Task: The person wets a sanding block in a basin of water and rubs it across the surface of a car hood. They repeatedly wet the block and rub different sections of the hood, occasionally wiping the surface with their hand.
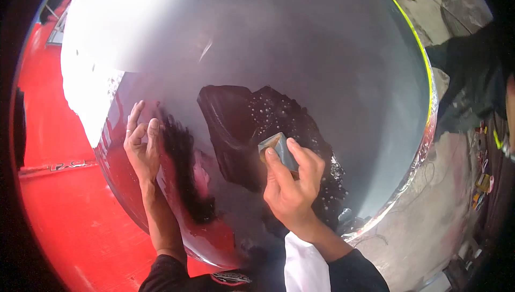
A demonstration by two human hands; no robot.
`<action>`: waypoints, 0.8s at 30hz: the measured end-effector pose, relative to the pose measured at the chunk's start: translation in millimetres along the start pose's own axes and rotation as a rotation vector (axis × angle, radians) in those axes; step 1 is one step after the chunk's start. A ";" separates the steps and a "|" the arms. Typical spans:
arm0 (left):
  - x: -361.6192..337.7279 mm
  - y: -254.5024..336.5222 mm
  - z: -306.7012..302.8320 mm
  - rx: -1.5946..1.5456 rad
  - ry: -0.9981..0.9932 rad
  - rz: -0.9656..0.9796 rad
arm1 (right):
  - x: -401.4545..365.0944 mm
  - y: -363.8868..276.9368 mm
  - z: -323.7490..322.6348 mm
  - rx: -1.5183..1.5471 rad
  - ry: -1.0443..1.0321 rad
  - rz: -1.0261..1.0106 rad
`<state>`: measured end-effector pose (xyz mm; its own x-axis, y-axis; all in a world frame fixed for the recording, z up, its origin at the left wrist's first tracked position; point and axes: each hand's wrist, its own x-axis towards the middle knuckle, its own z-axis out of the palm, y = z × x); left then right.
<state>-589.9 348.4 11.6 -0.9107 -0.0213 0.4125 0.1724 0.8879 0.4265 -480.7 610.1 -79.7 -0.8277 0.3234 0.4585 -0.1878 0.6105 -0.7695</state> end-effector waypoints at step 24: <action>131.1 3.8 74.3 0.445 -0.276 0.375 | -0.5 0.5 -1.7 -0.048 -0.075 -0.010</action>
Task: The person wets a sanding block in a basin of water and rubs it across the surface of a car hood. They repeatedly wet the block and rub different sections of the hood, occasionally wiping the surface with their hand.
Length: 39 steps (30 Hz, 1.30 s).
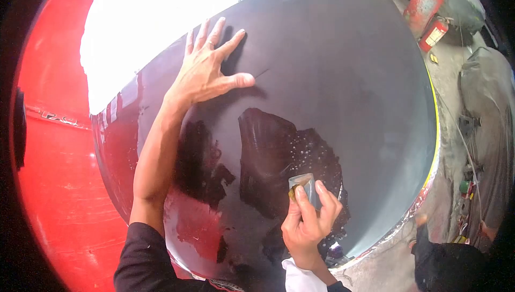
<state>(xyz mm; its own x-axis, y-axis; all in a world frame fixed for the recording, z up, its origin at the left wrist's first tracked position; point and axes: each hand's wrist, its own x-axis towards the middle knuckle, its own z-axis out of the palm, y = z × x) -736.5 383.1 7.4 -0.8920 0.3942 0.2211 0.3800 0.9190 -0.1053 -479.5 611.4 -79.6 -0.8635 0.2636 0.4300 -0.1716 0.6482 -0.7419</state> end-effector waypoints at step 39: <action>-156.2 -140.0 -30.0 0.025 0.069 -0.297 | -5.4 7.1 8.1 -0.041 0.037 0.000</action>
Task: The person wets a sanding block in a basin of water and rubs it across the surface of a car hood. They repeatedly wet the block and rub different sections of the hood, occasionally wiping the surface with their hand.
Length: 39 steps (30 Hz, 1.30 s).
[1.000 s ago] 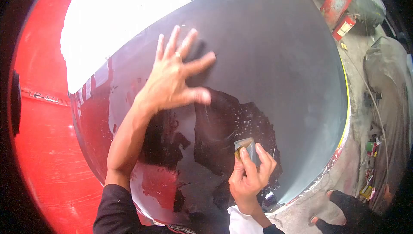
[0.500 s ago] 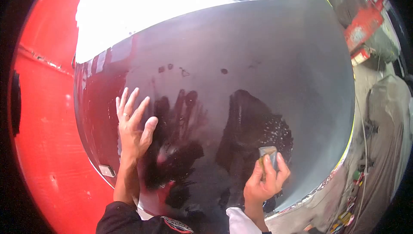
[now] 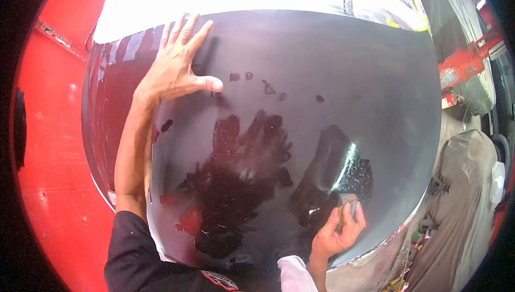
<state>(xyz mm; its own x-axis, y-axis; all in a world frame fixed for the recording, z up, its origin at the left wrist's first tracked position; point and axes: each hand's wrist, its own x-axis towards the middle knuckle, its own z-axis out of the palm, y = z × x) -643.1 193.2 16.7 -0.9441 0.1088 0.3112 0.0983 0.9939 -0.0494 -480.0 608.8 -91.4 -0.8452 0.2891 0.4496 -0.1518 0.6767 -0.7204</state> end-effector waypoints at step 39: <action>7.9 18.1 12.7 -0.152 0.208 0.120 | 60.1 -109.2 84.4 -0.024 -0.117 -0.476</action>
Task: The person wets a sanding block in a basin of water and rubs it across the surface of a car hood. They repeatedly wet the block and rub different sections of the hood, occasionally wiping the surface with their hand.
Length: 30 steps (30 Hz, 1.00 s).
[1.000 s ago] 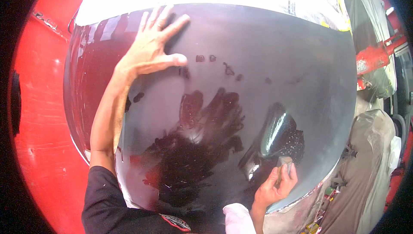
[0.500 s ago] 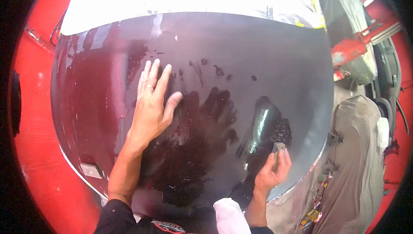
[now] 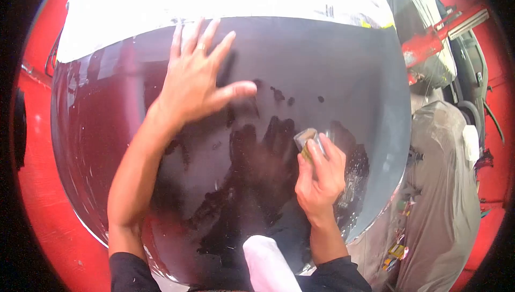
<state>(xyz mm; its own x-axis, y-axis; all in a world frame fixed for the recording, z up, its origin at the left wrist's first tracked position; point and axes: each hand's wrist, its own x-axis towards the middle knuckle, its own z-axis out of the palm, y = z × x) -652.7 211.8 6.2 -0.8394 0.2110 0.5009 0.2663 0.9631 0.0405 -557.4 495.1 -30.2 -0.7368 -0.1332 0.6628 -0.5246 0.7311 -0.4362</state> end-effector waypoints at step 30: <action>2.2 41.5 -24.8 -0.220 -0.335 0.367 | -52.7 60.7 -48.5 -0.005 0.050 0.348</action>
<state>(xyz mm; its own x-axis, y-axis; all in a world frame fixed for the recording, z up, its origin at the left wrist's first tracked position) -631.8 248.1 30.4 -0.7683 0.6030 0.2146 0.6328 0.7661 0.1125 -529.8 579.0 -62.1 -0.8491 0.1573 0.5043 -0.2436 0.7305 -0.6380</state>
